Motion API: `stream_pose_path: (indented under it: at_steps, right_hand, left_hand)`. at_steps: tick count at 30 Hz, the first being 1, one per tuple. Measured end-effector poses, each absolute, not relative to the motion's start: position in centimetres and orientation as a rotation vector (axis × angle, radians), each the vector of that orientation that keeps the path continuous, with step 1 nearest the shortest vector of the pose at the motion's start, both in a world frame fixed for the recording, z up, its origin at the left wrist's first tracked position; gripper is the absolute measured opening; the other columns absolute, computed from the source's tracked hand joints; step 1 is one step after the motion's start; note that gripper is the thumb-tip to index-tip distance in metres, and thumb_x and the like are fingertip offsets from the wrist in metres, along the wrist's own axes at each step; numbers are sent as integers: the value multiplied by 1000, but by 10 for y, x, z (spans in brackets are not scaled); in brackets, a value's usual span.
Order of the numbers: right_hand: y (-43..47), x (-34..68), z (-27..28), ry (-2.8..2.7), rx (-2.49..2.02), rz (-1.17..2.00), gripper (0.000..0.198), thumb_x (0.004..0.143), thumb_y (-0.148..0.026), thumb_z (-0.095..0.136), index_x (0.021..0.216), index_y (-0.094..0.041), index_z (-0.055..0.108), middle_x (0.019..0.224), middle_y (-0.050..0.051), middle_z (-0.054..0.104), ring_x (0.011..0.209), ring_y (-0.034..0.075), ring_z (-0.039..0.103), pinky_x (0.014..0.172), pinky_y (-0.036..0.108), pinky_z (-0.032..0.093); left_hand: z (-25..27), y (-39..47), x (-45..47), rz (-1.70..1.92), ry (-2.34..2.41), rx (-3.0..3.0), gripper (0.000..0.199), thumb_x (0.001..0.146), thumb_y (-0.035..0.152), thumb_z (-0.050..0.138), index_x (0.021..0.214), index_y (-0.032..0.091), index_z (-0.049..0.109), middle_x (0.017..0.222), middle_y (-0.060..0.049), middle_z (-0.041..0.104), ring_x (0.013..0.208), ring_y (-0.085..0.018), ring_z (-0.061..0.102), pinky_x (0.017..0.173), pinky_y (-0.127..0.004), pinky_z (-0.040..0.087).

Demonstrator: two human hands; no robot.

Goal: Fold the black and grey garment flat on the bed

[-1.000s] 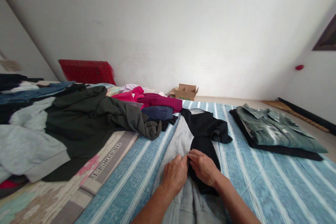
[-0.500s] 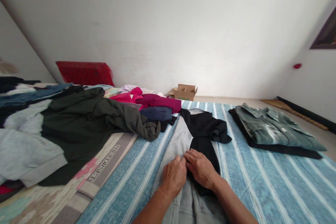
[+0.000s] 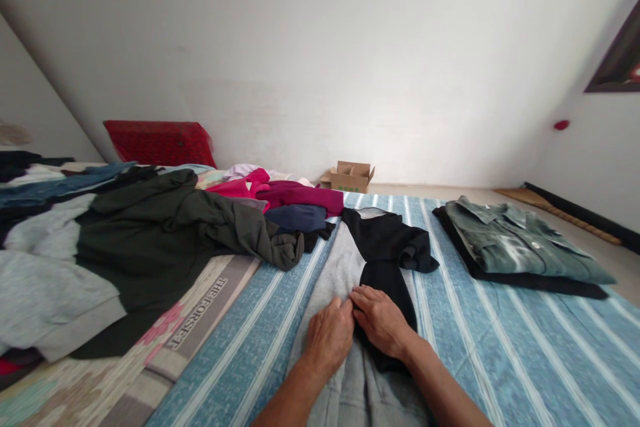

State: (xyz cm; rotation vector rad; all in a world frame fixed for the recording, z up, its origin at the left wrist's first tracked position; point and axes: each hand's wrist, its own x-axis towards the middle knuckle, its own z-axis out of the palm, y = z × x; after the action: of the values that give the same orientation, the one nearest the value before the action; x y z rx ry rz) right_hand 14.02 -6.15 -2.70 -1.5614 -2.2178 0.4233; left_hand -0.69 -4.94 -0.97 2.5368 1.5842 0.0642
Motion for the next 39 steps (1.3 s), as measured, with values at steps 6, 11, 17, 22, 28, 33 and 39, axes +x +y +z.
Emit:
stream_pose_path:
  at_steps: [6,11,17,22,28,33,39]
  right_hand:
    - [-62,140,-24,-2215,-1571,442,40,92,-26,40,128,-16,56,137,10,51,128,23,43,107,38,31]
    - [-63,140,-21,-2206,-1553,442,38,92,-25,41,123,-15,59,135,10,52,126,23,44,106,37,32]
    - [-63,141,-22,-2212,-1553,436,37,92,-25,41,123,-15,60,135,10,53,126,22,44,106,36,32]
    - [-63,141,-22,-2201,-1564,441,37,91,-24,42,123,-16,60,135,9,53,126,22,45,106,35,32]
    - [-63,141,-23,-2207,-1553,431,36,93,-26,40,121,-16,61,134,9,53,125,22,45,106,35,32]
    - [-63,140,-23,-2206,-1548,428,37,92,-25,40,121,-13,61,134,11,53,125,23,45,106,36,32]
    - [-63,141,-23,-2197,-1544,435,37,90,-23,43,121,-13,61,134,11,54,125,23,45,106,35,31]
  left_hand:
    - [-11,-49,-10,77,1567,2550,35,94,20,27,115,22,56,98,-8,62,89,-21,63,74,-30,47]
    - [-12,-50,-11,108,1546,2558,34,94,20,29,114,22,56,99,-7,62,89,-21,63,73,-30,47]
    - [-12,-49,-10,72,1553,2523,32,94,22,31,115,22,56,101,-7,62,91,-19,62,75,-28,46]
    - [-12,-49,-10,98,1553,2532,33,94,21,30,113,21,57,100,-8,62,91,-21,62,75,-30,46]
    - [-15,-49,-11,112,1551,2542,31,94,21,31,112,22,57,100,-7,62,90,-19,62,73,-28,45]
    - [-16,-48,-10,139,1558,2548,31,94,22,31,111,22,57,98,-6,63,88,-19,62,72,-28,44]
    - [-16,-48,-10,136,1558,2556,30,94,22,31,110,23,57,98,-6,63,88,-19,63,71,-28,44]
